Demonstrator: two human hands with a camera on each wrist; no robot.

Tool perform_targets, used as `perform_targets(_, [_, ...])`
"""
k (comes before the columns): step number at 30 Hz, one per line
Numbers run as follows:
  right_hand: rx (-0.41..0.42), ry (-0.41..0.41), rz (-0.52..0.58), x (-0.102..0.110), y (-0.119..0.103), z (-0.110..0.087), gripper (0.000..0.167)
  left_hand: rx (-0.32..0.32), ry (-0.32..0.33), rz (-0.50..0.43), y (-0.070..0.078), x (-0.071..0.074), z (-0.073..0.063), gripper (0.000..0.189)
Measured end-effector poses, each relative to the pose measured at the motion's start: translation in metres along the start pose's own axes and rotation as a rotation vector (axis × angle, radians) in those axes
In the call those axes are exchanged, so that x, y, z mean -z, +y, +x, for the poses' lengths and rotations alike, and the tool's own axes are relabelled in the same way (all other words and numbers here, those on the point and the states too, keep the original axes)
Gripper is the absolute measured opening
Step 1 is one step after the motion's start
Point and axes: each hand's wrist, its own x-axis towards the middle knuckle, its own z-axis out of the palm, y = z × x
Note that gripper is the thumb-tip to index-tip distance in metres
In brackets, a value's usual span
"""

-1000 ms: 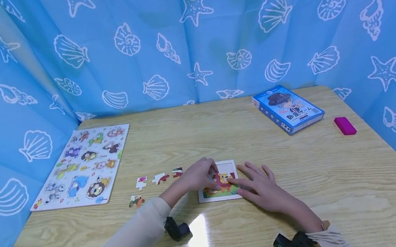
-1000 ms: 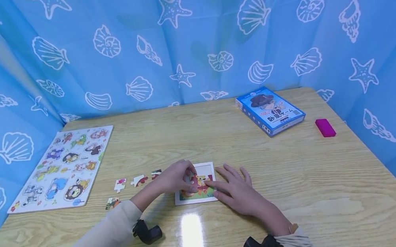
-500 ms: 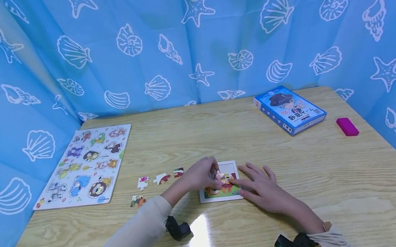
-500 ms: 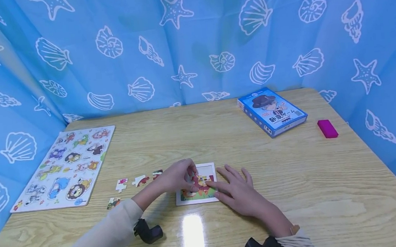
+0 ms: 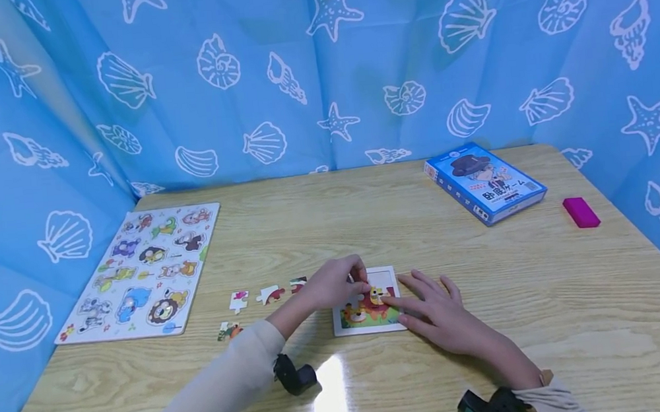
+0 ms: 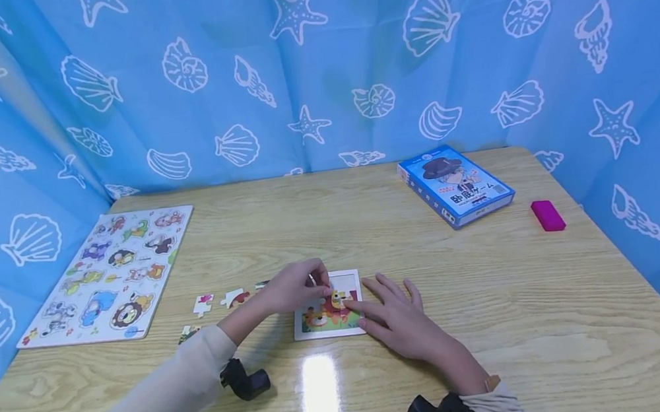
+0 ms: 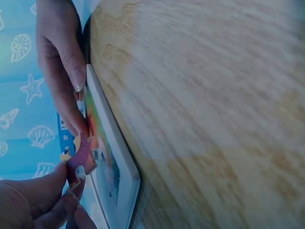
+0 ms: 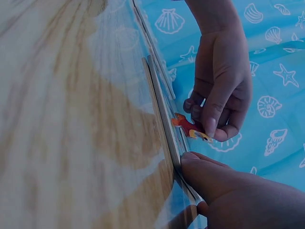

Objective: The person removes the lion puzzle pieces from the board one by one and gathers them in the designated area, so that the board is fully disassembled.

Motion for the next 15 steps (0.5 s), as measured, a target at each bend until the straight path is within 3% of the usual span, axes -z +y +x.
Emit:
perform_targets(8, [-0.008, -0.002, 0.001, -0.001, 0.0, 0.002, 0.036, -0.012, 0.056, -0.113, -0.007, 0.01, -0.005, 0.009])
perform_targets(15, [-0.002, 0.003, -0.009, -0.002, 0.0, 0.001, 0.036, -0.036, 0.096, -0.164, -0.021, 0.025, -0.02, 0.009])
